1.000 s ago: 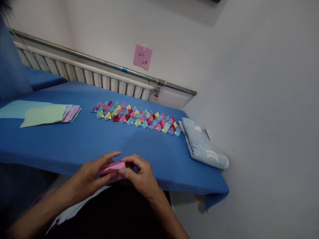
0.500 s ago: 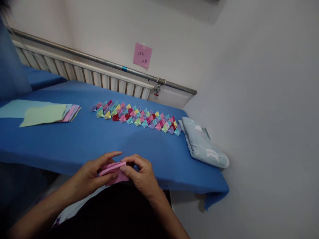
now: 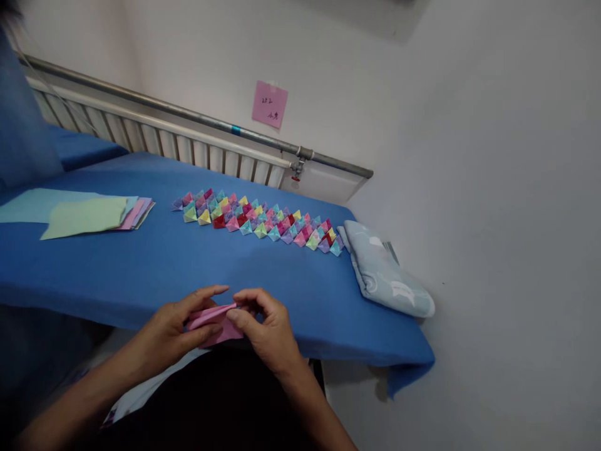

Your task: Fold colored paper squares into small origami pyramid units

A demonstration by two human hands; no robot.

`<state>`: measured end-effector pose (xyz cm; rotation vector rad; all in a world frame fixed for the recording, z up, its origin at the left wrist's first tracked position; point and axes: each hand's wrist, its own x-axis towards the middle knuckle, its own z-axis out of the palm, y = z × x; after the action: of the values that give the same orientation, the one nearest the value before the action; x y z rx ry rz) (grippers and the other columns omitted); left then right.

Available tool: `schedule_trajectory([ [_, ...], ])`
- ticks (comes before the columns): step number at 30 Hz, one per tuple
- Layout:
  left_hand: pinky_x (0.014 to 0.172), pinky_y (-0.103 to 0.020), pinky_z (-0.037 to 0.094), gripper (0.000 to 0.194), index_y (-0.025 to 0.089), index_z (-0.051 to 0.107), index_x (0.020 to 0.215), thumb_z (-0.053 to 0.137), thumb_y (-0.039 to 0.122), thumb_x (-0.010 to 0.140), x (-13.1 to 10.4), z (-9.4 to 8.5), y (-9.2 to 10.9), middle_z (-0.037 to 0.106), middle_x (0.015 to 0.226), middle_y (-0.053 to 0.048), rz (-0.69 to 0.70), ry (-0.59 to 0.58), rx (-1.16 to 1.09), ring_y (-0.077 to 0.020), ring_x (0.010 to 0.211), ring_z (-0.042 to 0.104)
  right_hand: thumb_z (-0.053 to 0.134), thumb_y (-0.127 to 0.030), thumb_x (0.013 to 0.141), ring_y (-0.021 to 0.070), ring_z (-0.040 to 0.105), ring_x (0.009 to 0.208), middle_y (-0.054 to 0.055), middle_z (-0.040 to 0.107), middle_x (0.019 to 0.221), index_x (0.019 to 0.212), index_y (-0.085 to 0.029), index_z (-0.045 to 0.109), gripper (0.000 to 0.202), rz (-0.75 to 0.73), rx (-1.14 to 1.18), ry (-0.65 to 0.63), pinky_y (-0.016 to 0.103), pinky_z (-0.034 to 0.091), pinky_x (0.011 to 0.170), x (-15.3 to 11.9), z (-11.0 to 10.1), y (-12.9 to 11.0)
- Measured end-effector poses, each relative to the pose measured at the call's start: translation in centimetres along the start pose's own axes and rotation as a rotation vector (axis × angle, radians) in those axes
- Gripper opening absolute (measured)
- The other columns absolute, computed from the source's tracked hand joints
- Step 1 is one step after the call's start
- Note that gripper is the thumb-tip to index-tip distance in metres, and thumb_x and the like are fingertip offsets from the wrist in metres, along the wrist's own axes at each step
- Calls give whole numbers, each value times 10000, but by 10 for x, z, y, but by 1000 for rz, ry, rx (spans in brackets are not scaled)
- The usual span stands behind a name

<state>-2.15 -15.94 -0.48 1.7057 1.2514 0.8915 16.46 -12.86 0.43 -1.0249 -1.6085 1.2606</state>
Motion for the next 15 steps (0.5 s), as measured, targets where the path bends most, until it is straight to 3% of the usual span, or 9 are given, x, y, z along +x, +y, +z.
schedule_trajectory([
  [6,747,-294,486,530,266,457,1325,530,262,800,0,0,2,679,926,4,5,20,10,-152,771,628,653,-330,781,122,498,676,-16,596,709,762,-203,669,129,-42,-100,31,246,406,651,-1,-1,-1],
  [15,696,-284,485,526,259,476,1303,558,274,784,1,2,2,650,871,14,-25,40,-72,-143,721,609,645,-331,792,128,515,687,-7,608,724,741,-204,659,137,-83,-70,25,249,409,638,-2,0,-1],
])
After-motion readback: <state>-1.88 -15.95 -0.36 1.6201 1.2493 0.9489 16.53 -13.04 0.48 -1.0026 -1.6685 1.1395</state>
